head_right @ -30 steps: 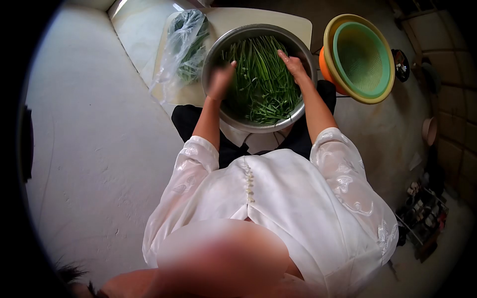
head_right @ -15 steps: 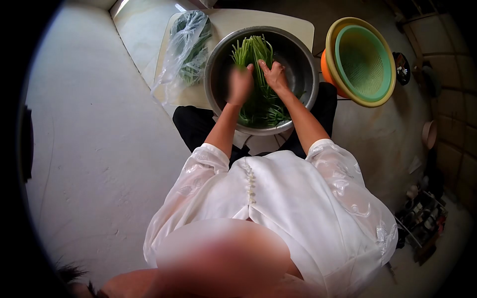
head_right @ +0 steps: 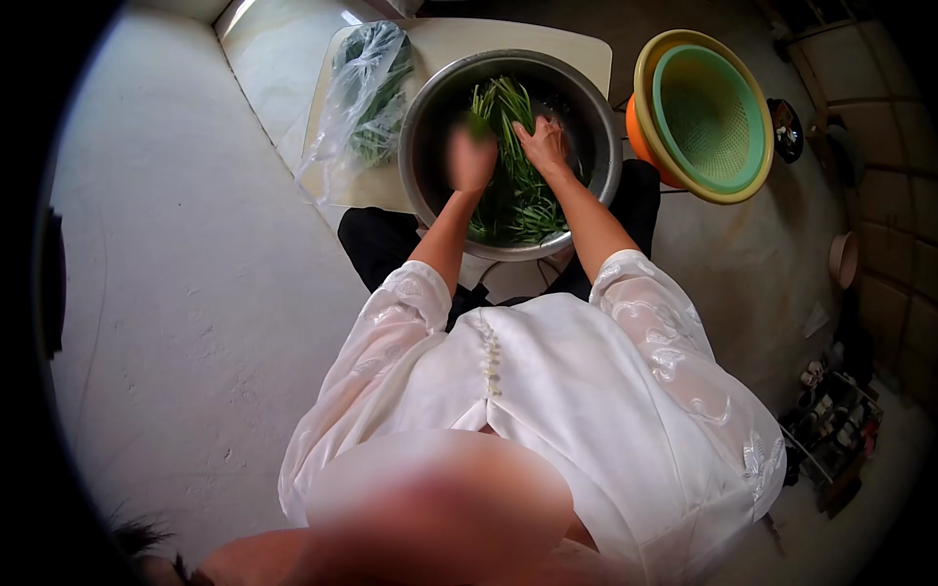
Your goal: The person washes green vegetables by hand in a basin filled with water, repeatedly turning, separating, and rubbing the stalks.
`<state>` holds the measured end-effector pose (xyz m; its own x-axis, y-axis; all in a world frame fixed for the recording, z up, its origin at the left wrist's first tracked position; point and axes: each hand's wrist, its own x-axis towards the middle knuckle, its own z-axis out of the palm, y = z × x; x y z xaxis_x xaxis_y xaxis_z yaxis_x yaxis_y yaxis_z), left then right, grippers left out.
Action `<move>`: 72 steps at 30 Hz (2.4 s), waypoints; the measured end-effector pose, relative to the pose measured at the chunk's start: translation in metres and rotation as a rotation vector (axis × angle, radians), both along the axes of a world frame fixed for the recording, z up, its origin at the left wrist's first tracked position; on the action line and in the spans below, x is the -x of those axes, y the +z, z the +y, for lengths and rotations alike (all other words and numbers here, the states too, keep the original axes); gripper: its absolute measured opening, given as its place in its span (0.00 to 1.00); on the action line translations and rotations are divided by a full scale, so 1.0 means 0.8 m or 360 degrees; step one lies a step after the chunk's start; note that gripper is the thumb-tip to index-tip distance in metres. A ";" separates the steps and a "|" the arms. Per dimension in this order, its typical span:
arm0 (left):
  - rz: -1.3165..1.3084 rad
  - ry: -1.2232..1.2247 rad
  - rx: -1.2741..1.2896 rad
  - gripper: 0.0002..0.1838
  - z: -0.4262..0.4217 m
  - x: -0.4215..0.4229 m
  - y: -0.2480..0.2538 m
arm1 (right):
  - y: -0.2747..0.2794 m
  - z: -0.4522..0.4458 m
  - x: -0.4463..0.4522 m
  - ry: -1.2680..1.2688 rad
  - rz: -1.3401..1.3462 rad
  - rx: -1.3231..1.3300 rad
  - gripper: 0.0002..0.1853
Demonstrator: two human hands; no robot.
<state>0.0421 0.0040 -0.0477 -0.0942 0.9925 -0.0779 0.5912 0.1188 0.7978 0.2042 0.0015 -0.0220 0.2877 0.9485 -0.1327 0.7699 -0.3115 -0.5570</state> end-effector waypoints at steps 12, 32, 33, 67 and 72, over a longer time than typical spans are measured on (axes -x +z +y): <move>0.0121 0.0120 0.0150 0.19 0.018 0.054 -0.029 | 0.010 -0.001 -0.060 -0.0417 0.0492 0.0314 0.43; -0.1133 -0.0032 0.0370 0.27 0.014 -0.013 0.084 | 0.025 0.025 0.019 -0.0129 0.0936 0.0280 0.45; -0.1117 -0.0005 0.0211 0.27 0.012 -0.016 0.064 | 0.025 0.023 0.023 -0.0157 0.0746 0.0223 0.43; 0.0121 0.0343 0.0155 0.20 0.022 0.030 0.031 | -0.009 0.021 -0.043 -0.0242 0.0275 0.0076 0.35; -0.0086 0.0306 0.0353 0.36 0.030 0.055 0.039 | 0.009 0.012 -0.059 -0.0422 0.0751 0.0137 0.47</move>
<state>-0.0017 0.0278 -0.0167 -0.2683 0.9151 -0.3010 0.4983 0.3992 0.7696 0.2516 0.0112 -0.0146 0.4060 0.8316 -0.3790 0.3315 -0.5204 -0.7869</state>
